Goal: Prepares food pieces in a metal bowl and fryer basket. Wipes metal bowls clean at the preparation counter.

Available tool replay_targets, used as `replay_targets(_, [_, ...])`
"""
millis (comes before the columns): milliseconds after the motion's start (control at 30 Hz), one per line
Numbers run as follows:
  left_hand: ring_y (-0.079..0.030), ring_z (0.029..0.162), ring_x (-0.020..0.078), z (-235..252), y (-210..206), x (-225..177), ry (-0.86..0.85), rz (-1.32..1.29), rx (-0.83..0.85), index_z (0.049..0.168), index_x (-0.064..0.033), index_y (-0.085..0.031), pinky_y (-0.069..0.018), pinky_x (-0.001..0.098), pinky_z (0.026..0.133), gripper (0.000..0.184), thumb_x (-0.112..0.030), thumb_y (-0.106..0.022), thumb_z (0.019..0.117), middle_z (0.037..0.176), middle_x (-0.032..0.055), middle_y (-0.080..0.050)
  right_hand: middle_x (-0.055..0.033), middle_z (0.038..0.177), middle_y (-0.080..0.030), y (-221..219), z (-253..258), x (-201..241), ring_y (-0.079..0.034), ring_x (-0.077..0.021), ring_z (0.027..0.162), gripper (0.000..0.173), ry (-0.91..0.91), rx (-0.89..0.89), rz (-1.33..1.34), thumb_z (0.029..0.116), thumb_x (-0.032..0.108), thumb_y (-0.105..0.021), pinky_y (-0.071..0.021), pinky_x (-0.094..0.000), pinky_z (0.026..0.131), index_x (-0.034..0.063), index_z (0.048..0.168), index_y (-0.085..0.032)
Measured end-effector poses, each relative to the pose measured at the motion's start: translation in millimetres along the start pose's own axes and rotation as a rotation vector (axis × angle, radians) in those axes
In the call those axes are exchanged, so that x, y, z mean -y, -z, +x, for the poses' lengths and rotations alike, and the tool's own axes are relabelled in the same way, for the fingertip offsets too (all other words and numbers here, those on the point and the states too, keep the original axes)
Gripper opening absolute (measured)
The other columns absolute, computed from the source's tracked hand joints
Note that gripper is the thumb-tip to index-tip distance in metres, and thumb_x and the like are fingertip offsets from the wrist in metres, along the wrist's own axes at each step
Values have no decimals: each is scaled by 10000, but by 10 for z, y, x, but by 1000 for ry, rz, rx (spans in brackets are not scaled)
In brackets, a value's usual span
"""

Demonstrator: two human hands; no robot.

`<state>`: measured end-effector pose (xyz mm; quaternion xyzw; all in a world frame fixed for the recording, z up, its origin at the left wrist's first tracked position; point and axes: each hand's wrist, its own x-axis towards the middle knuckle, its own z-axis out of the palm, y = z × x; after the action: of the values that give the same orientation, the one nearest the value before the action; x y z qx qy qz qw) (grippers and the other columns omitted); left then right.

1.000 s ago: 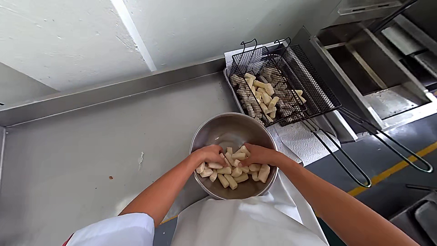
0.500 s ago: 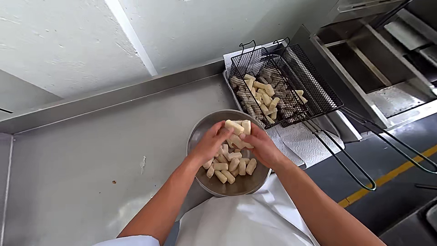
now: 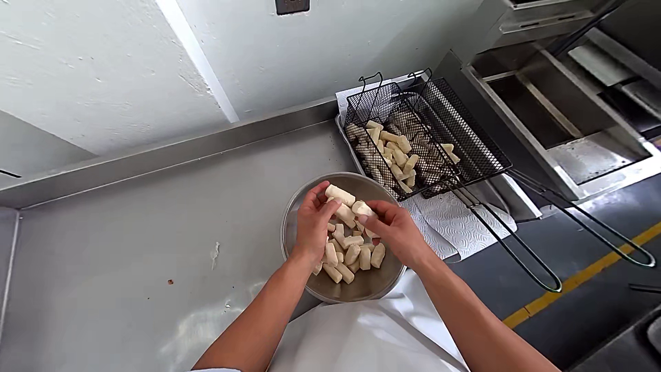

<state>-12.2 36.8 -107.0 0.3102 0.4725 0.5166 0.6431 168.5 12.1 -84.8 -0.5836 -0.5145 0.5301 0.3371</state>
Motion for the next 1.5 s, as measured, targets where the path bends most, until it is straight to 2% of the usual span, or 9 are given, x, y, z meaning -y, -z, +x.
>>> replay_targets(133, [-696, 968, 223, 43, 21, -26, 43, -78, -50, 1417, -26, -499, -604, 375, 821, 354, -101, -436, 1076, 1184, 142, -647, -9, 915, -722, -72, -70, 16, -662, -99, 670, 265, 83, -57, -116, 931, 255, -714, -553, -263, 555, 128, 1162, -688])
replay_targets(200, [-712, 997, 277, 61, 82, -36, 67, -146, -46, 1442, -34, -472, -613, 428, 824, 392, -113, -356, 1076, 1198, 177, -660, -53, 950, -718, -53, -69, 18, -633, -93, 635, 225, 21, -40, 153, 989, 202, -592, -509, -224, 513, 84, 1173, -643])
replay_targets(267, [-697, 1046, 262, 48, 129, -86, 95, -188, -6, 1454, -54, -450, -595, 423, 878, 401, -120, -323, 1080, 1247, 159, -642, -48, 970, -699, 20, -81, 27, -621, -59, 635, 360, -62, 17, 457, 1071, 361, -434, -499, -171, 513, 115, 1280, -592])
replay_targets(367, [-698, 1068, 283, 4, 137, -120, 103, -209, 70, 1456, -65, -467, -593, 410, 894, 402, -46, -390, 1061, 1294, 183, -639, -12, 903, -666, 137, -85, 49, -629, -45, 670, 424, -68, 65, 651, 1026, 445, -506, -518, -157, 554, 155, 1324, -587])
replay_targets(567, [-703, 1069, 163, -179, -30, -180, -119, 350, 407, 1591, -158, -338, -600, 341, 918, 708, -72, -671, 973, 1313, 51, -676, -91, 1045, -699, 65, -98, 137, -709, -201, 835, 483, 42, -60, 233, 869, 112, -715, -628, -378, 683, 69, 1317, -539])
replay_targets(700, [-723, 1032, 181, -112, -79, -179, -136, 371, 303, 1594, -176, -307, -626, 348, 876, 853, -71, -775, 889, 1267, 50, -691, -52, 976, -697, 44, -94, 65, -691, -157, 828, 480, 104, -173, 167, 796, 148, -777, -598, -321, 684, 106, 1237, -593])
replay_targets(800, [-738, 887, 165, -99, -164, -191, -123, 342, 271, 1496, -133, -452, -630, 319, 806, 700, -53, -778, 882, 1051, 52, -747, -49, 1013, -697, 75, -107, 96, -692, -156, 866, 512, 94, -211, 184, 800, 160, -766, -599, -325, 711, 125, 1278, -587])
replay_targets(1167, [-692, 896, 166, 507, -1202, -500, -473, 581, 321, 1263, -76, -647, -591, 367, 799, 353, -204, -740, 948, 1034, 82, -707, -3, 921, -684, 908, 213, 652, -663, -75, 756, 401, 377, -570, -206, 781, 115, -719, -560, -260, 618, 108, 1166, -606])
replay_targets(1500, [-698, 862, 272, 1569, -1618, -756, -263, 696, 274, 1327, -62, -627, -600, 468, 754, 395, -334, -607, 1042, 1086, 176, -682, -218, 1042, -695, 2533, 919, 831, -686, -393, 899, 359, -20, -569, -609, 920, 203, -728, -537, -646, 777, 59, 1240, -650])
